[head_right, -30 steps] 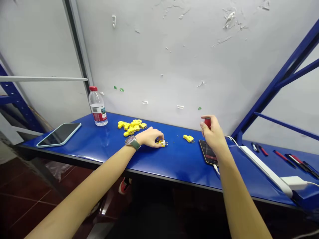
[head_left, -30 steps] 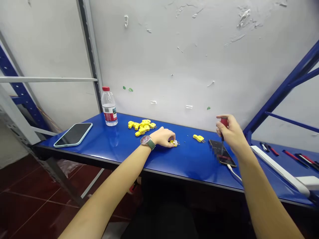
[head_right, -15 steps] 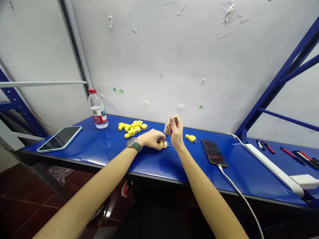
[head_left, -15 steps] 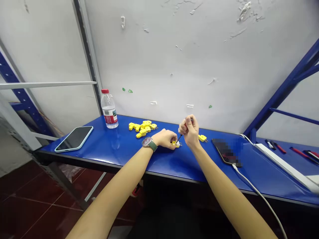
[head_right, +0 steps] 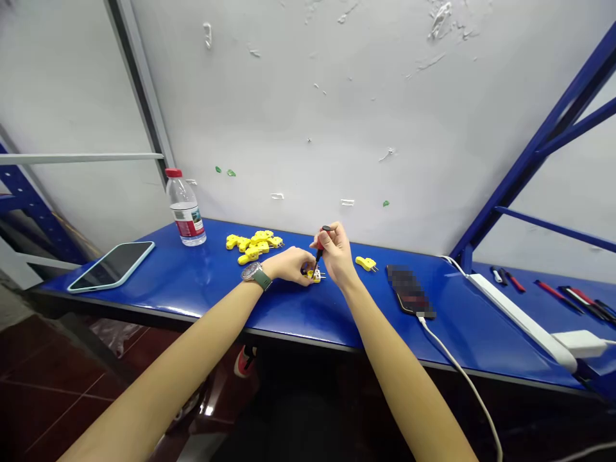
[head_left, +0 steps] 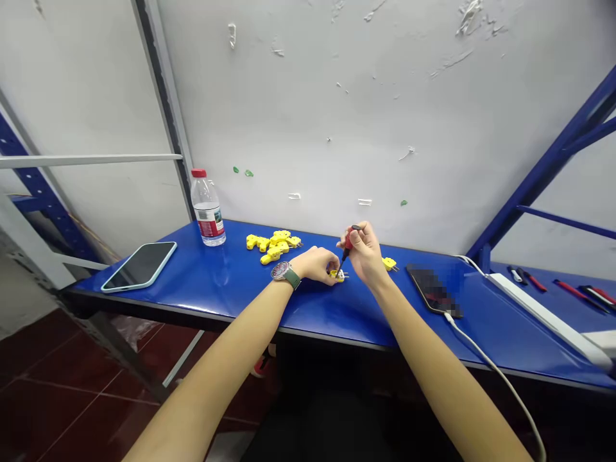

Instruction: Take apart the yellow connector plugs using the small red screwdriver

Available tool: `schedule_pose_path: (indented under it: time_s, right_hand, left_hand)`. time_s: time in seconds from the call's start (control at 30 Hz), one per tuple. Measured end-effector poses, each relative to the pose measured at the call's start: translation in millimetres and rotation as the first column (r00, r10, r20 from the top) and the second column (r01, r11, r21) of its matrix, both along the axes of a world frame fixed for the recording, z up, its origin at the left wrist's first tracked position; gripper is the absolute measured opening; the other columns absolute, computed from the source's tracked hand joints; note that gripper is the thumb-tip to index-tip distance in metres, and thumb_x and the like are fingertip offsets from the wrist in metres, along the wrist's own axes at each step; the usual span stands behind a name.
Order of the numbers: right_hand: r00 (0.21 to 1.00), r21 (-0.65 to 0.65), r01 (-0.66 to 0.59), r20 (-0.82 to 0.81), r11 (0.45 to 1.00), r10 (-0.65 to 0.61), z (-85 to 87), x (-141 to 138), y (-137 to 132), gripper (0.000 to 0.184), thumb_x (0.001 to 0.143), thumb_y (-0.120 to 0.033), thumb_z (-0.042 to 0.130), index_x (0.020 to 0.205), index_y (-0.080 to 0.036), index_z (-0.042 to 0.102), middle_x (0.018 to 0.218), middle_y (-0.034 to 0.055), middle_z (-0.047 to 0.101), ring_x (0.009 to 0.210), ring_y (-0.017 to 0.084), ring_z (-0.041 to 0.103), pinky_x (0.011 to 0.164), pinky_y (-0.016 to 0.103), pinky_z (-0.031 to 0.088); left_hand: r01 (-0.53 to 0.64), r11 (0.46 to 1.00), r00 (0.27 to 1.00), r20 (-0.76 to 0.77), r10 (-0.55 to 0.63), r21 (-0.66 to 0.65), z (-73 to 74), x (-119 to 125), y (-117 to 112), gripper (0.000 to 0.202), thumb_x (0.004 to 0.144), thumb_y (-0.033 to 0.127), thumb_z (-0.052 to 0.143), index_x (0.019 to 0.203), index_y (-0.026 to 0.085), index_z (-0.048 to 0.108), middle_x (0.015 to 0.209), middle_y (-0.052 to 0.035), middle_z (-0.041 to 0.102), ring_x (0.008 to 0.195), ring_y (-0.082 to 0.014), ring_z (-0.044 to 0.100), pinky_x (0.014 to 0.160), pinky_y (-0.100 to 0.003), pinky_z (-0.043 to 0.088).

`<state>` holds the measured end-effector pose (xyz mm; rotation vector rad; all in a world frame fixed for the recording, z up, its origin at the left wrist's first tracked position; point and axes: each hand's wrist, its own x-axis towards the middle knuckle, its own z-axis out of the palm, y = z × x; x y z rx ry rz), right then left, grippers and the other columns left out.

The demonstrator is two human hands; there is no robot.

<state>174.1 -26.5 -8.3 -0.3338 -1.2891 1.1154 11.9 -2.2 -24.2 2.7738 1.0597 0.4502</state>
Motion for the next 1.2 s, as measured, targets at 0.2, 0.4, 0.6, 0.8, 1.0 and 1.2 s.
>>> schedule_pose_path:
  time_s: [0.2,0.4,0.6,0.8,1.0,1.2]
  right_hand:
    - [0.989,-0.058,-0.141,0.043,0.988,0.143,1.2,-1.4,-4.0,0.044,0.083,-0.063,0.076,0.093,-0.023,0.063,0.070,-0.0030,0.050,0.059,0.012,0.046,0.063,0.032,0.048]
    - [0.979,-0.086,-0.203,-0.028,0.975,0.201,1.4,-4.1,-5.6,0.043,0.081,-0.048,0.084,0.095,-0.030,0.048,0.068,-0.0083,0.047,0.056,0.011,0.040,0.063,0.028,0.046]
    - [0.990,-0.104,-0.139,-0.033,0.985,0.137,-1.1,2.0,-0.3,0.046,0.071,-0.053,0.091,0.088,-0.024,0.059,0.084,-0.0011,0.059,0.076,0.015,0.056,0.071,0.031,0.053]
    - [0.955,-0.161,-0.295,-0.013,0.942,0.297,2.7,0.8,-4.5,0.047,0.084,-0.066,0.074,0.088,-0.022,0.062,0.058,-0.0069,0.037,0.050,0.010,0.032,0.052,0.026,0.037]
    - [0.973,-0.133,-0.230,-0.006,0.964,0.232,3.7,0.8,-6.5,0.050,0.080,-0.066,0.079,0.086,-0.026,0.049,0.064,-0.0069,0.042,0.053,0.011,0.036,0.055,0.026,0.038]
    - [0.986,-0.132,-0.164,0.005,0.978,0.166,0.0,4.1,1.2,0.053,0.078,-0.071,0.077,0.085,-0.021,0.060,0.086,0.0011,0.056,0.066,0.012,0.050,0.061,0.029,0.046]
  left_hand:
    - [0.002,0.999,1.000,-0.013,-0.001,0.036,-0.2,0.1,0.8,0.020,0.074,0.037,0.079,0.081,0.019,0.072,0.082,-0.0009,0.074,0.074,-0.0173,0.067,0.068,-0.027,0.042]
    - [0.016,0.999,1.000,-0.010,-0.016,0.043,1.3,0.0,-1.7,0.019,0.074,0.036,0.078,0.079,0.019,0.071,0.077,0.0004,0.071,0.071,-0.0165,0.066,0.066,-0.027,0.041]
    - [0.003,1.000,1.000,-0.003,-0.003,0.025,1.3,-0.1,-0.7,0.022,0.074,0.039,0.078,0.080,0.019,0.071,0.079,-0.0009,0.072,0.069,-0.0162,0.064,0.064,-0.027,0.041]
    - [0.015,1.000,1.000,-0.001,-0.015,-0.004,2.0,1.3,-3.0,0.020,0.075,0.038,0.077,0.083,0.020,0.072,0.082,-0.0006,0.072,0.074,-0.0174,0.066,0.068,-0.026,0.043]
    - [0.014,1.000,1.000,-0.009,-0.014,-0.025,3.0,1.9,-3.0,0.020,0.074,0.038,0.077,0.082,0.020,0.071,0.082,-0.0005,0.072,0.074,-0.0174,0.066,0.067,-0.027,0.044]
    - [0.025,0.999,0.999,0.021,-0.024,-0.030,-0.8,0.7,1.5,0.022,0.074,0.037,0.078,0.087,0.020,0.073,0.085,-0.0009,0.074,0.074,-0.0169,0.067,0.068,-0.026,0.045]
